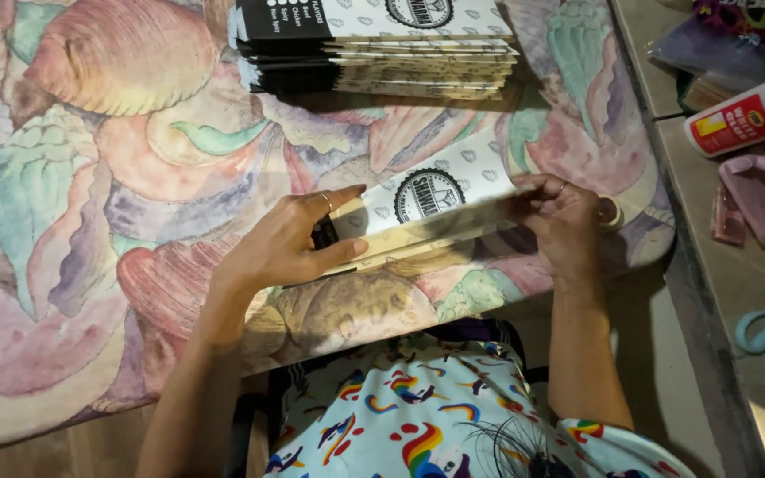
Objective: The person folds flat paper packages into triangular containers on a table. They repeatedly pick up a flat sheet, fold the sides to form a pointed pouch, and place the finished package on a growing stack. The process is repeated for multiple identical packages.
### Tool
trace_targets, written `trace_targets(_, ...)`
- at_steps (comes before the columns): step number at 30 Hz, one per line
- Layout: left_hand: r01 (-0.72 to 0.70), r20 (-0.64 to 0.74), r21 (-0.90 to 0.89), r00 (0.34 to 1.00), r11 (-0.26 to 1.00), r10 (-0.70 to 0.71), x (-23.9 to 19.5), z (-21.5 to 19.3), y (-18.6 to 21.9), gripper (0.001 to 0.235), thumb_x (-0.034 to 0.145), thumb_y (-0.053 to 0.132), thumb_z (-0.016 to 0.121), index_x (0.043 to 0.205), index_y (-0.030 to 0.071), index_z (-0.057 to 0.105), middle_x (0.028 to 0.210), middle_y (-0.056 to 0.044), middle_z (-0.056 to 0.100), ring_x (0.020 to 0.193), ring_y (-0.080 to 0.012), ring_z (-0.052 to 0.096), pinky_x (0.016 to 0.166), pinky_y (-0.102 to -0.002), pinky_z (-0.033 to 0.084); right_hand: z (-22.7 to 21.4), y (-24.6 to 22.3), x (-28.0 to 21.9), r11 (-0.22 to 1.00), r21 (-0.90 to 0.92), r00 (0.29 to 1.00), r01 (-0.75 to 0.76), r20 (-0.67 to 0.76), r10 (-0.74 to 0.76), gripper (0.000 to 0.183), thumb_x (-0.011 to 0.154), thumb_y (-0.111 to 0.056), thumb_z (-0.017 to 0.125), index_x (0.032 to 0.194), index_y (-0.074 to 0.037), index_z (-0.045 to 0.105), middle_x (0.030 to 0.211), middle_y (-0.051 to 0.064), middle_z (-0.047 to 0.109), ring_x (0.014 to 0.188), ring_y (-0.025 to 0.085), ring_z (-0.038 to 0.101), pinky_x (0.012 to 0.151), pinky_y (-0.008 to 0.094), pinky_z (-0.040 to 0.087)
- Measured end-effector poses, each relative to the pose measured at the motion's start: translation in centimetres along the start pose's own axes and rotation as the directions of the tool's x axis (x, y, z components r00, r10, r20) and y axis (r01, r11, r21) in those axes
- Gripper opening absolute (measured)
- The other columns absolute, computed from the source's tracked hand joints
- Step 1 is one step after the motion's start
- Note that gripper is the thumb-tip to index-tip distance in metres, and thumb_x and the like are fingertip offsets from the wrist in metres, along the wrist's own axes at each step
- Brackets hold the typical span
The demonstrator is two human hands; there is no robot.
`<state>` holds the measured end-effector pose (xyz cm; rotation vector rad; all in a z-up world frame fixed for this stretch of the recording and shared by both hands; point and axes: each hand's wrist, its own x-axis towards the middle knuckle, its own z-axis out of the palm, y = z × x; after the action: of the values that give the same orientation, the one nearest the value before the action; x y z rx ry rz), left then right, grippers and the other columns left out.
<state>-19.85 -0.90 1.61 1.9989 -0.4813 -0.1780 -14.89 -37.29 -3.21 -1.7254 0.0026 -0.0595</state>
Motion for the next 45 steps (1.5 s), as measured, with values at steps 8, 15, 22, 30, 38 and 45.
trace_targets(8, 0.035, 0.012, 0.154, 0.999, 0.987, -0.038, -0.3, -1.0, 2.4, 0.088, 0.069, 0.030, 0.089, 0.146, 0.001, 0.056, 0.122, -0.032, 0.069, 0.105, -0.0512, 0.069, 0.092, -0.057, 0.057, -0.3, -1.2, 0.6, 0.998, 0.008, 0.993, -0.067, 0.095, 0.066, 0.029, 0.088, 0.006, 0.077, 0.116, 0.001, 0.070, 0.077, 0.001, 0.062, 0.062, 0.004, 0.056, 0.065, 0.017, 0.054)
trace_targets(15, 0.132, -0.044, 0.163, 0.991, 0.978, -0.127, -4.2, -2.5, 2.3, 0.084, 0.067, 0.029, 0.090, 0.142, 0.004, 0.061, 0.118, -0.031, 0.071, 0.090, -0.0480, 0.075, 0.086, -0.055, 0.059, -1.1, -0.3, 1.1, 0.991, -0.073, 0.990, -0.115, 0.069, 0.120, 0.026, 0.088, 0.002, 0.082, 0.111, 0.000, 0.072, 0.076, 0.005, 0.067, 0.061, 0.006, 0.062, 0.060, 0.020, 0.057)
trace_targets(22, 0.728, -0.418, 0.015, 0.628, 0.686, -0.657, -14.6, -8.2, 4.8, 0.082, 0.064, 0.010, 0.087, 0.143, 0.013, 0.064, 0.117, -0.007, 0.075, 0.104, -0.0135, 0.066, 0.097, -0.031, 0.053, -3.6, -0.2, 1.9, 0.927, -0.364, 0.992, -0.096, -0.109, 0.059, 0.024, 0.086, 0.011, 0.077, 0.106, -0.001, 0.077, 0.095, 0.006, 0.077, 0.078, 0.011, 0.068, 0.068, 0.022, 0.059)
trace_targets(30, 0.480, -0.512, -0.322, 0.637, 0.816, -0.576, -18.6, -6.3, 1.5, 0.086, 0.069, -0.005, 0.079, 0.151, 0.007, 0.057, 0.096, -0.003, 0.064, 0.079, -0.0091, 0.056, 0.068, -0.024, 0.049, -2.6, -3.4, 0.8, 0.788, -0.600, 0.974, 0.137, -0.065, -0.218, 0.016, 0.097, 0.009, 0.073, 0.112, 0.005, 0.079, 0.104, 0.015, 0.078, 0.080, 0.020, 0.070, 0.065, 0.030, 0.057)
trace_targets(38, 0.473, -0.263, 0.804, 0.827, 0.362, -0.496, -6.0, -2.8, 4.1, 0.091, 0.055, 0.096, 0.059, 0.141, 0.069, 0.050, 0.111, 0.018, 0.076, 0.082, -0.0146, 0.078, 0.062, -0.033, 0.056, 3.4, -5.3, -2.1, 0.977, 0.067, 0.975, -0.202, 0.103, 0.195, 0.031, 0.092, -0.022, 0.073, 0.116, -0.002, 0.074, 0.111, 0.011, 0.078, 0.098, 0.016, 0.074, 0.091, 0.022, 0.058)
trace_targets(45, 0.535, 0.064, 0.273, 0.819, 0.800, -0.570, -5.1, -1.2, 3.2, 0.087, 0.067, 0.042, 0.086, 0.147, 0.036, 0.053, 0.153, 0.002, 0.057, 0.078, -0.0160, 0.058, 0.061, -0.034, 0.066, 3.2, 1.3, -3.0, 0.965, 0.255, 0.992, -0.066, 0.124, 0.035, 0.029, 0.075, 0.010, 0.080, 0.103, 0.008, 0.073, 0.095, 0.016, 0.076, 0.084, 0.021, 0.072, 0.078, 0.027, 0.062)
